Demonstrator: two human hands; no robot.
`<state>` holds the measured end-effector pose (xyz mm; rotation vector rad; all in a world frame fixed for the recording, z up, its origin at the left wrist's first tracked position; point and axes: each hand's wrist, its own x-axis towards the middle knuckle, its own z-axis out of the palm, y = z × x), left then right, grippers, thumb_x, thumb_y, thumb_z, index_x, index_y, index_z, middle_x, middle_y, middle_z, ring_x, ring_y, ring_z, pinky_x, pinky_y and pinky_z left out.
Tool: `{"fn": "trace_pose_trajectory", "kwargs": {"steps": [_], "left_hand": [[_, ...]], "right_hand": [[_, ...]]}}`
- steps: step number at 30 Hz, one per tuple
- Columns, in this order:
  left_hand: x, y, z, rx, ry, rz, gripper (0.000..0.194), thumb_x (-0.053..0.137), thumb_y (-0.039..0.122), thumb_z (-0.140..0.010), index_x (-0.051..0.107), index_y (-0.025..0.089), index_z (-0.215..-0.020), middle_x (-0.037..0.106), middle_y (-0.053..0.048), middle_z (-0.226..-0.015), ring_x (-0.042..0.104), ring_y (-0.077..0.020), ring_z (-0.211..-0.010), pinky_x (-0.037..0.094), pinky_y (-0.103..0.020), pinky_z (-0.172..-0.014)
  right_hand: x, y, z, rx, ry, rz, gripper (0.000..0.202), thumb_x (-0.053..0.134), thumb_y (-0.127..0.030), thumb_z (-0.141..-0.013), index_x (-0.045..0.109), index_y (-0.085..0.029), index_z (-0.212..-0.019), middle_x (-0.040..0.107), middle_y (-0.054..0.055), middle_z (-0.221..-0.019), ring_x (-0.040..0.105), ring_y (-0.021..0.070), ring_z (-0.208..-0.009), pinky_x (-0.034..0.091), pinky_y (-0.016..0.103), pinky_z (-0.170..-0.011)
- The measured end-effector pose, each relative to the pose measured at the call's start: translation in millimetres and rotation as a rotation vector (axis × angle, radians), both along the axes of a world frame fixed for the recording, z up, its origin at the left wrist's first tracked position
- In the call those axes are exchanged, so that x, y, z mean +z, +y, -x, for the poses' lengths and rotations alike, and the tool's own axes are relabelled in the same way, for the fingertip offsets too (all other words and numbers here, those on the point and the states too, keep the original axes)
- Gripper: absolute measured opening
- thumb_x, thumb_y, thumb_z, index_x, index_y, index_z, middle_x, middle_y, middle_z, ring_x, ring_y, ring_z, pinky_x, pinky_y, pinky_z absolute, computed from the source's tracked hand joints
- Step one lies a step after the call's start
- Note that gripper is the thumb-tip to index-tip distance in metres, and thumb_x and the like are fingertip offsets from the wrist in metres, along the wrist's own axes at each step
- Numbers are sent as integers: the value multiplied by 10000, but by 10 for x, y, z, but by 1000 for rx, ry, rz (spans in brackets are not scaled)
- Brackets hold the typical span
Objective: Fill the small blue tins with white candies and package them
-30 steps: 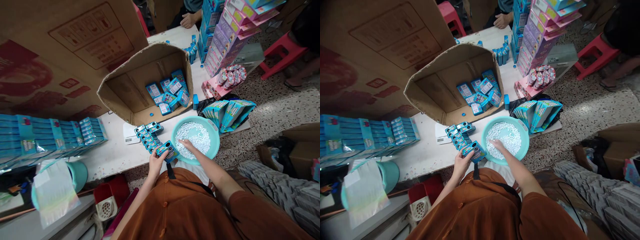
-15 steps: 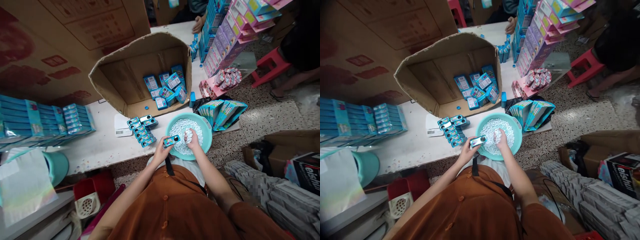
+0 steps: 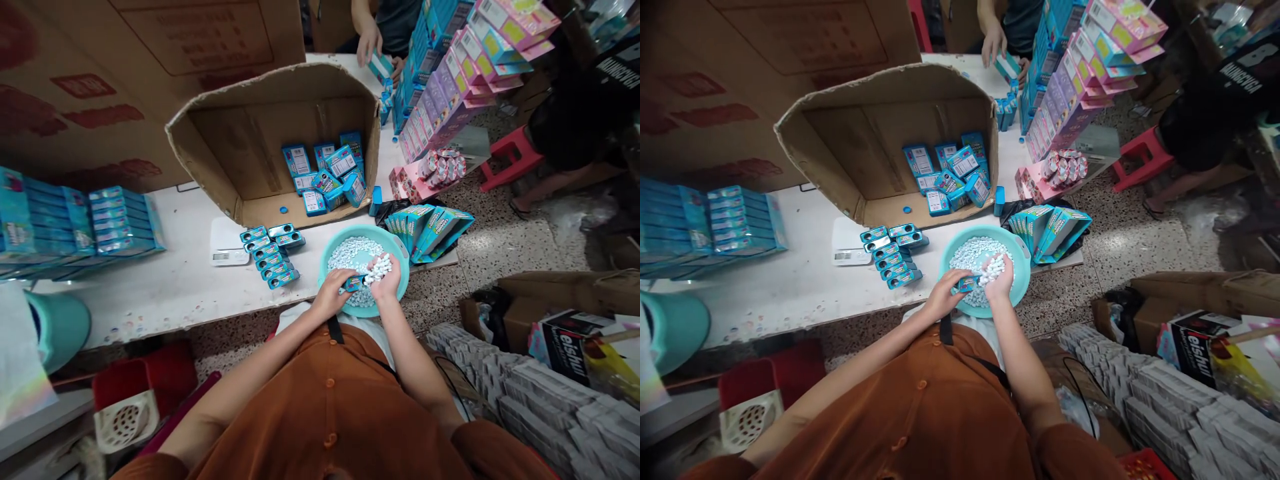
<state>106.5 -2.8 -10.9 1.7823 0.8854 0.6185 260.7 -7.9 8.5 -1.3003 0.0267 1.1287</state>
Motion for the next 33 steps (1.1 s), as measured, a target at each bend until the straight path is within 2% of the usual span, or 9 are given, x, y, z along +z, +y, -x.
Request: {"fn": "trace_pose_trajectory", "kwargs": {"steps": [3, 8, 14, 18, 21, 25, 29, 33], "left_hand": [[0, -29, -16, 40, -23, 48, 416, 635, 152, -740, 596, 251, -1143, 634, -73, -1139, 559, -238, -1100, 404, -424, -991], [-19, -43, -41, 82, -3, 81, 408, 667, 190, -732, 604, 254, -1130, 637, -66, -1141, 564, -245, -1099, 413, -411, -978], [-27, -57, -58, 120, 20, 84, 399, 659, 216, -745, 596, 235, -1139, 633, -75, -1150, 569, -243, -1096, 424, -408, -970], [-23, -46, -77, 70, 18, 68, 407, 666, 194, -729, 608, 239, -1130, 639, -75, -1147, 564, -251, -1105, 409, -421, -987], [-13, -25, -98, 119, -10, 146, 407, 683, 216, -714, 614, 227, -1115, 651, -75, -1118, 594, -248, -1055, 442, -402, -946], [6, -15, -138, 103, -25, 131, 397, 688, 214, -709, 625, 233, -1101, 651, -60, -1127, 583, -249, -1084, 423, -396, -976], [13, -5, -177, 128, -32, 189, 401, 698, 232, -707, 621, 215, -1100, 666, -61, -1093, 615, -244, -1020, 461, -372, -919], [29, 44, -197, 55, -28, 80, 390, 675, 170, -713, 626, 226, -1095, 653, -69, -1133, 579, -250, -1093, 418, -399, -974]], "right_hand": [[33, -25, 26, -43, 73, -37, 288, 451, -486, -803, 403, -238, -664, 427, -59, -527, 458, 111, -467, 442, 257, -509], [26, -52, 76, -58, 73, -100, 213, 439, -404, -846, 457, -224, -733, 486, -45, -588, 484, 107, -521, 441, 245, -529], [-12, -45, 108, -46, -13, -81, 318, 478, -504, -826, 439, -223, -682, 469, -51, -571, 470, 98, -490, 412, 241, -501], [-12, -31, 91, -56, -66, -57, 350, 502, -550, -806, 442, -226, -689, 441, -63, -551, 439, 93, -464, 389, 238, -475], [-9, -29, 73, -73, -131, -69, 352, 493, -554, -808, 438, -232, -675, 439, -62, -532, 459, 105, -483, 419, 250, -516], [10, -32, 49, -76, -154, -18, 366, 470, -557, -811, 459, -230, -648, 496, -33, -552, 529, 130, -548, 459, 273, -579], [30, -30, 29, -91, -181, -34, 372, 461, -537, -814, 493, -211, -638, 544, -13, -619, 542, 118, -565, 467, 266, -600], [36, -28, 12, -72, -218, -72, 367, 463, -508, -823, 481, -210, -609, 506, -28, -599, 514, 101, -543, 461, 259, -610]]}}
